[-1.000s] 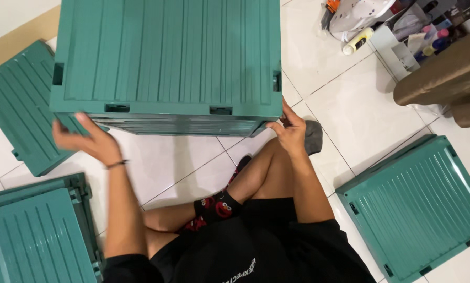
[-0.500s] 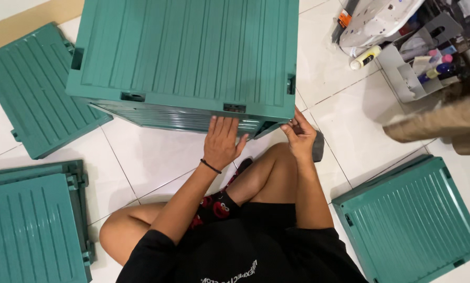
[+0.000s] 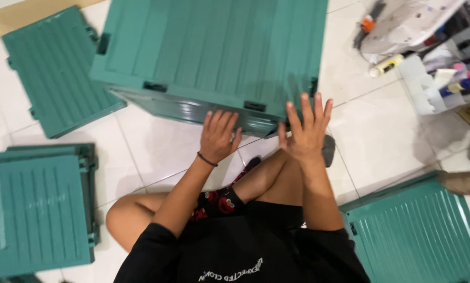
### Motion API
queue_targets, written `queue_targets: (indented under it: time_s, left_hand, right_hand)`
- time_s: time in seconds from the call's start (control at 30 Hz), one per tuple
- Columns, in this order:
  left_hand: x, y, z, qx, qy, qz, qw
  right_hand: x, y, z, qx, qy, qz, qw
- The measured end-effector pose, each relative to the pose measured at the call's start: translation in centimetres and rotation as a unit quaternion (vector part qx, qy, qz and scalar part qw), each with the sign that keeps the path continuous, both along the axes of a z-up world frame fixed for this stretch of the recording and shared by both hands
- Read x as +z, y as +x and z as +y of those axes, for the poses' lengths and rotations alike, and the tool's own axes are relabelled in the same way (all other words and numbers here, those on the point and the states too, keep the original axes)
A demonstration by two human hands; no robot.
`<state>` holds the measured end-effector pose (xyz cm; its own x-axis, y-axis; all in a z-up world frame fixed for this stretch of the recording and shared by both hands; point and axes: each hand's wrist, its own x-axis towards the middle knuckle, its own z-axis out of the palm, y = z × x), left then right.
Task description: The person sits on the floor and assembles a green plastic crate by attaching side panels and a lid. They wipe the interior and exterior surfaces with a cloth during assembly.
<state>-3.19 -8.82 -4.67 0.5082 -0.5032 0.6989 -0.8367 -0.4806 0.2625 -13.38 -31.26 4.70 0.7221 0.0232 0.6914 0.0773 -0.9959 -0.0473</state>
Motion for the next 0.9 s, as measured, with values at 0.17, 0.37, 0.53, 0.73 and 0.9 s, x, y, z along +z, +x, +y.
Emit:
queue_targets:
  time_s: [0.17,0.37,0.53,0.73,0.9]
  left_hand:
    - [-0.1,0.1,-1.1,-0.003,0.056,0.061,0.997]
    - [0.8,-0.2,-2.9,0.019,0.069,0.074,0.995]
    - [2.0,-0.6,-3.2,0.028,0.007,0.070,0.997]
    - [2.0,0.2,-3.1,0.001,-0.043,0.123,0.992]
    - [1.0,0.9,-2.9,-0.023,-0.044,0.145,0.988]
  right_hand:
    - [1.8,1.1,-0.7,0.081,0.013,0.052,0.995]
    - [1.9,1.2,-0.9,0.068,0.073,0.037,0.994]
    - [2.1,1.6,-1.2,0.073,0.107,0.041,0.991]
    - [1.2,1.2,-3.7,0.114,0.208,0.060,0.970]
    - [-2.4,0.9,-6.7,0.227,0.489,-0.005,0.842]
